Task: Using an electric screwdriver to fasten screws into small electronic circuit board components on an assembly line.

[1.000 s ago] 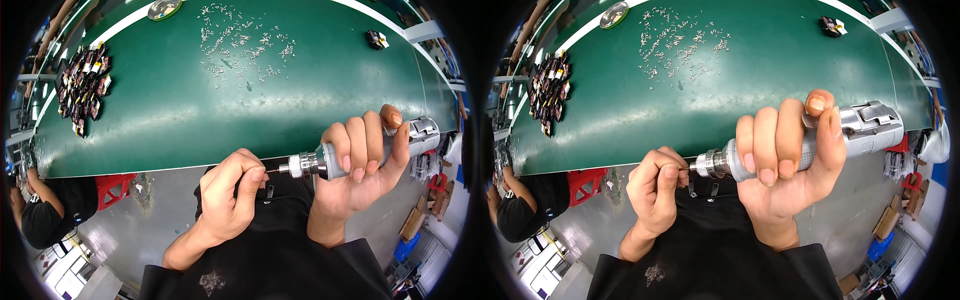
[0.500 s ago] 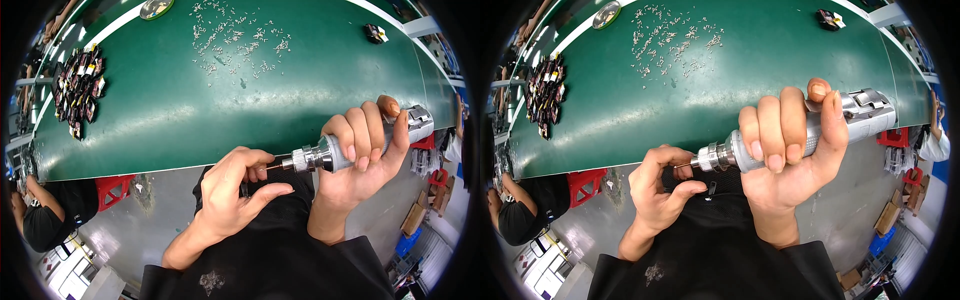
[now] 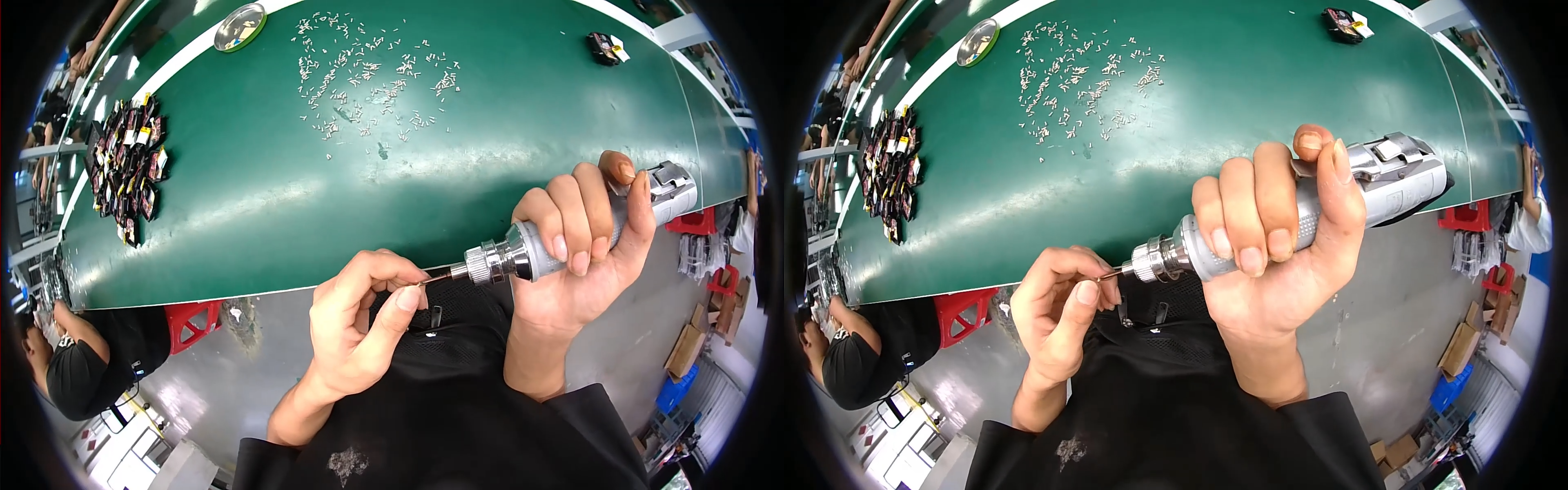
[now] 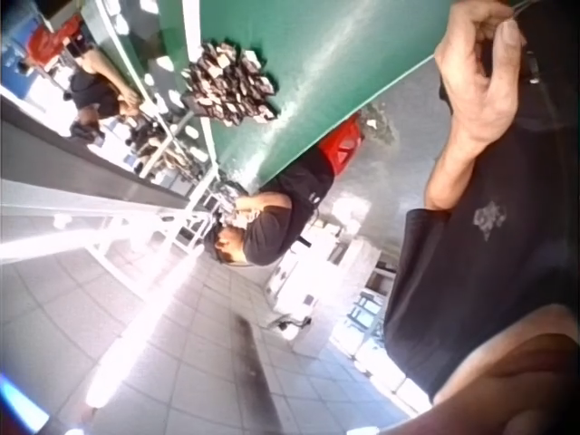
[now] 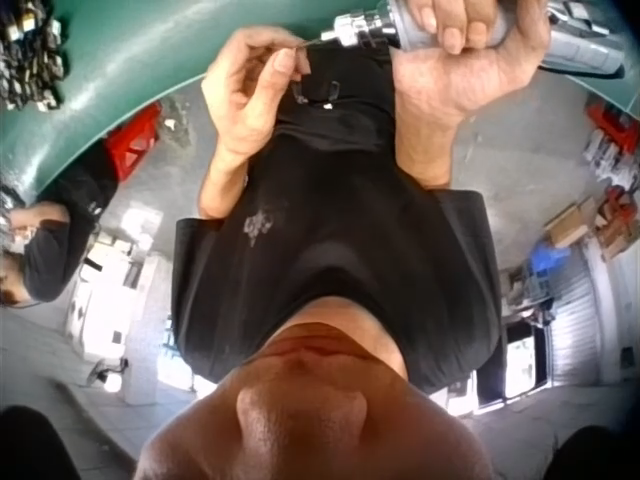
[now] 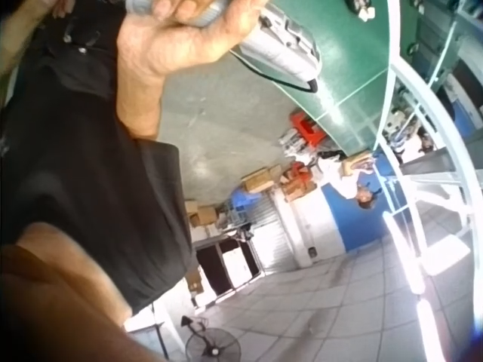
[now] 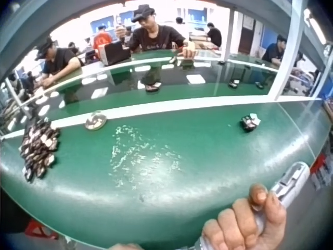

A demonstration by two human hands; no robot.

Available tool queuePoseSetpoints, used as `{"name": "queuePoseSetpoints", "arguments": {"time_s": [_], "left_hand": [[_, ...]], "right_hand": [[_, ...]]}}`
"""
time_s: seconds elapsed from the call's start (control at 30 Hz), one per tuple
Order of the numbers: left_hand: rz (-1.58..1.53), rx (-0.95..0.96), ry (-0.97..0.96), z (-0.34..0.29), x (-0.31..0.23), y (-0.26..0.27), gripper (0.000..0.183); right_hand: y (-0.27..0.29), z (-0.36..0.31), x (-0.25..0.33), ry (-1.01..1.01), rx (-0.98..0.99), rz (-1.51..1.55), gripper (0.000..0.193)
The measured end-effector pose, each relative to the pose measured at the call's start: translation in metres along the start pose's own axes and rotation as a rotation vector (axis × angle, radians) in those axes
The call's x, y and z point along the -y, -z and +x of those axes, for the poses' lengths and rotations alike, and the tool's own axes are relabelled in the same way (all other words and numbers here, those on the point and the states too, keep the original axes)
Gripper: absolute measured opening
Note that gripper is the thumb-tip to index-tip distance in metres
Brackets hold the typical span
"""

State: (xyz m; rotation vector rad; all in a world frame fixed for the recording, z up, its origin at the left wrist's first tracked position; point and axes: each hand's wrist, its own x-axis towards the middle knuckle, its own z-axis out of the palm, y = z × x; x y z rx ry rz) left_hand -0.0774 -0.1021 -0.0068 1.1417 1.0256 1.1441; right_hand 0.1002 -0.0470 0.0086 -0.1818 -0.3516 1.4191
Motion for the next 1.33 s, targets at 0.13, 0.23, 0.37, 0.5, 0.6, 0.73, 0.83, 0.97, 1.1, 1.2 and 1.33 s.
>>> {"name": "queuePoseSetpoints", "arguments": {"time_s": [0.13, 0.23, 0.37, 0.5, 0.6, 0.73, 0.83, 0.97, 1.1, 1.2, 1.33], "left_hand": [[0.003, 0.02, -0.029, 0.002, 0.004, -0.001, 0.005], [0.162, 0.015, -0.121, 0.006, 0.002, -0.001, 0.003], [0.359, 0.024, -0.213, 0.011, -0.002, -0.003, 0.007], [0.423, 0.092, -0.269, 0.016, -0.001, 0.0, 0.006], [0.531, 0.147, -0.302, 0.018, -0.001, 0.002, 0.006], [0.279, 0.107, -0.184, 0.014, 0.004, 0.0, 0.003], [0.072, 0.03, -0.061, 0.008, 0.004, 0.001, 0.004], [-0.145, 0.001, 0.017, 0.007, 0.005, 0.002, 0.006], [-0.299, 0.039, 0.086, 0.003, 0.005, -0.001, 0.014], [-0.309, 0.046, 0.096, 0.0, 0.007, -0.003, 0.021], [-0.347, 0.068, 0.104, 0.001, 0.007, -0.003, 0.022]], "right_hand": [[0.001, 0.0, 0.0, -0.009, -0.004, -0.003, 0.023], [0.002, 0.0, 0.0, -0.011, -0.008, -0.018, 0.023], [0.002, 0.0, 0.003, -0.016, 0.015, -0.05, 0.023], [0.003, 0.0, 0.004, -0.01, 0.082, -0.137, 0.022], [0.004, -0.003, -0.001, -0.032, 0.078, -0.123, 0.022], [0.005, -0.004, 0.001, -0.006, 0.021, -0.091, 0.022], [0.005, -0.003, 0.005, 0.001, 0.03, -0.082, 0.022], [0.001, -0.003, 0.003, 0.003, 0.027, -0.059, 0.021], [-0.002, -0.004, 0.002, 0.024, 0.036, -0.037, 0.021], [-0.003, -0.004, 0.001, 0.028, 0.034, -0.031, 0.022], [-0.005, -0.006, 0.002, 0.024, 0.017, -0.025, 0.021]]}}
